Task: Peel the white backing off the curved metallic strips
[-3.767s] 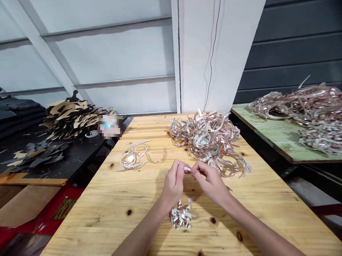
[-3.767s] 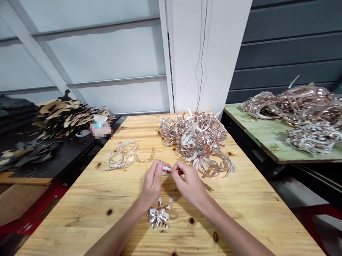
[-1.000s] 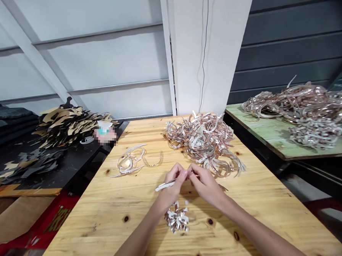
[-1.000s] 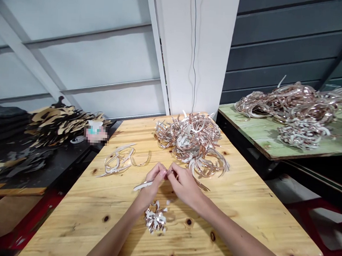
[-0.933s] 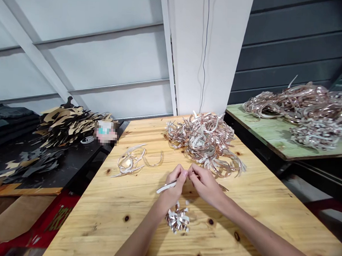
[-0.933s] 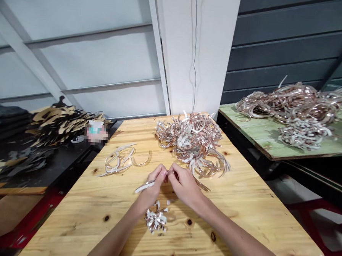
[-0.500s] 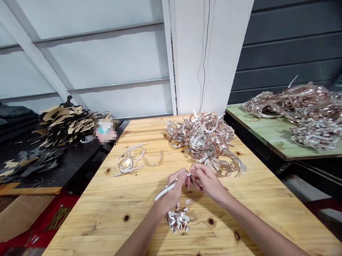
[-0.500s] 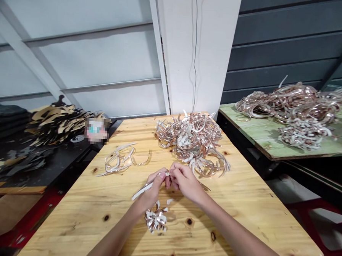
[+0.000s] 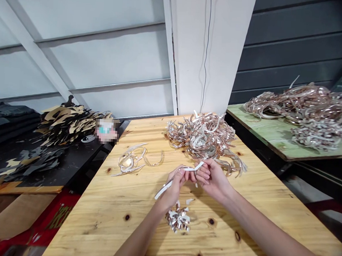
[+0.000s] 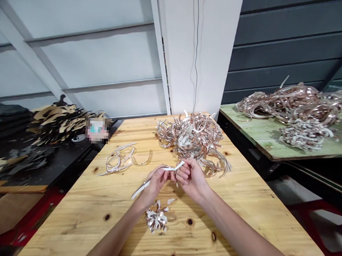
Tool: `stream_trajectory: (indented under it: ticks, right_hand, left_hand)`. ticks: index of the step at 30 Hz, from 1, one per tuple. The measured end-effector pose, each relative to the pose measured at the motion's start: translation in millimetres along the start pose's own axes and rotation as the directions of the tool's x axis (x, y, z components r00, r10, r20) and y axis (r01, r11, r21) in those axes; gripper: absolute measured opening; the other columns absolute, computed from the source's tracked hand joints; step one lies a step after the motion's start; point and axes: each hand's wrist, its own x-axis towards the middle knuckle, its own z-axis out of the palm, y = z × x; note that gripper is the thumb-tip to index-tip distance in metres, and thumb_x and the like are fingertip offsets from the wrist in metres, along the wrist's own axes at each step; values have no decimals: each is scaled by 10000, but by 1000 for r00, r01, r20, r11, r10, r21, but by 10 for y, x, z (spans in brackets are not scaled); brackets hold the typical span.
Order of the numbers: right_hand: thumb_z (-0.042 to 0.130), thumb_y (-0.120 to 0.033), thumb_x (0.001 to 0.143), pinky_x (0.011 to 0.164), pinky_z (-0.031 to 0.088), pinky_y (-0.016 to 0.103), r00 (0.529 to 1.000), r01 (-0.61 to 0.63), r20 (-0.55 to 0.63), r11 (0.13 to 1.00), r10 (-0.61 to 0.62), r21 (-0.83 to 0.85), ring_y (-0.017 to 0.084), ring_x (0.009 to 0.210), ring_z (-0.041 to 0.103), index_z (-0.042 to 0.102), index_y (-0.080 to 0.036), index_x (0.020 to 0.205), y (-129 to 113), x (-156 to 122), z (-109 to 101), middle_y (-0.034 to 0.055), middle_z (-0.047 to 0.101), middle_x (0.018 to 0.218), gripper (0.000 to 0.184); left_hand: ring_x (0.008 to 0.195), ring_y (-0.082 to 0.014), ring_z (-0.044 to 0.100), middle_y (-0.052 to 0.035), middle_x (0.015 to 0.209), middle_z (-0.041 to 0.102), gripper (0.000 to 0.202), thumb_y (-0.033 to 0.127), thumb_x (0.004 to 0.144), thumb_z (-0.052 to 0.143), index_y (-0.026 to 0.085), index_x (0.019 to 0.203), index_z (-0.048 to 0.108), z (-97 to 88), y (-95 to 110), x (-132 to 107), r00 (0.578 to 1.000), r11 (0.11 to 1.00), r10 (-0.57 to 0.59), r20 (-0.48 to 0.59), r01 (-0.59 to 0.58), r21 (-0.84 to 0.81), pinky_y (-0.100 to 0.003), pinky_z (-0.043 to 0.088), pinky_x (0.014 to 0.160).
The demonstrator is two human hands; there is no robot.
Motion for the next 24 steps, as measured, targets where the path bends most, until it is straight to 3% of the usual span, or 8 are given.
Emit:
stream_trajectory:
  ticks: [4, 7, 9, 11, 13, 16, 20, 24]
  right_hand:
    - [640, -364, 846, 367, 207, 170, 1000, 18, -22, 997, -19, -78, 76, 450, 248, 404, -216, 663, 28, -40, 53, -71, 335, 574, 333]
    - [690, -467, 846, 396, 191, 192, 994, 93, -12, 913, -107, -397, 89, 477, 288, 497, -218, 761, 87, -70, 57, -57, 429, 629, 326]
    - [718, -442, 858, 421, 211, 214, 977, 190, 53, 724, -208, -663, 99, 482, 317, 537, -219, 781, 124, -67, 19, -57, 464, 620, 298]
    - [659, -431, 922, 471, 271, 240, 951, 279, 165, 496, -262, -822, 121, 518, 388, 579, -212, 771, 146, -58, -31, -40, 500, 619, 278]
    - [572, -395, 983, 551, 328, 263, 923, 354, 274, 315, -270, -881, 148, 589, 464, 599, -207, 756, 154, -61, -66, -17, 544, 646, 296]
    - [531, -304, 1002, 625, 345, 279, 888, 423, 379, 139, -262, -895, 166, 653, 510, 579, -211, 766, 162, -96, -71, -10, 581, 688, 258]
    - [519, -280, 1005, 604, 307, 279, 871, 459, 431, 78, -238, -885, 150, 605, 462, 512, -214, 751, 196, -145, -35, -29, 540, 663, 263]
    - [518, -292, 990, 604, 318, 274, 891, 433, 382, 209, -247, -877, 147, 618, 444, 513, -212, 728, 203, -143, -15, -27, 519, 666, 274]
  left_hand:
    - [887, -207, 562, -55, 863, 563, 378, 478, 1008, 444, 197, 757, 480, -15, 74, -36, 995, 988, 93, -31, -89, 123, -340, 465, 876]
    - [898, -214, 569, -57, 864, 576, 381, 479, 1015, 412, 201, 763, 481, -54, 108, -47, 990, 979, 129, -59, -117, 166, -339, 456, 879]
    - [899, -218, 563, -58, 858, 571, 396, 492, 1014, 397, 204, 754, 476, -80, 116, -46, 986, 974, 151, -77, -135, 181, -335, 451, 874]
    - [873, -212, 541, -53, 842, 547, 406, 506, 1015, 387, 202, 767, 493, -100, 121, -47, 983, 968, 164, -77, -146, 205, -327, 445, 850]
    - [844, -204, 518, -46, 835, 529, 412, 525, 1015, 386, 198, 804, 522, -110, 132, -53, 986, 958, 159, -44, -144, 248, -320, 436, 824]
    - [779, -182, 478, -17, 794, 497, 401, 530, 1015, 416, 201, 811, 519, -103, 158, -62, 992, 922, 124, 5, -117, 368, -298, 404, 763]
    - [712, -163, 429, 19, 733, 437, 394, 496, 1044, 379, 217, 774, 446, -61, 158, -61, 999, 854, 44, -9, -33, 520, -283, 363, 707]
    - [731, -165, 454, 11, 752, 485, 401, 446, 1068, 298, 218, 780, 459, -43, 123, -55, 997, 814, 74, -3, -58, 577, -283, 367, 720]
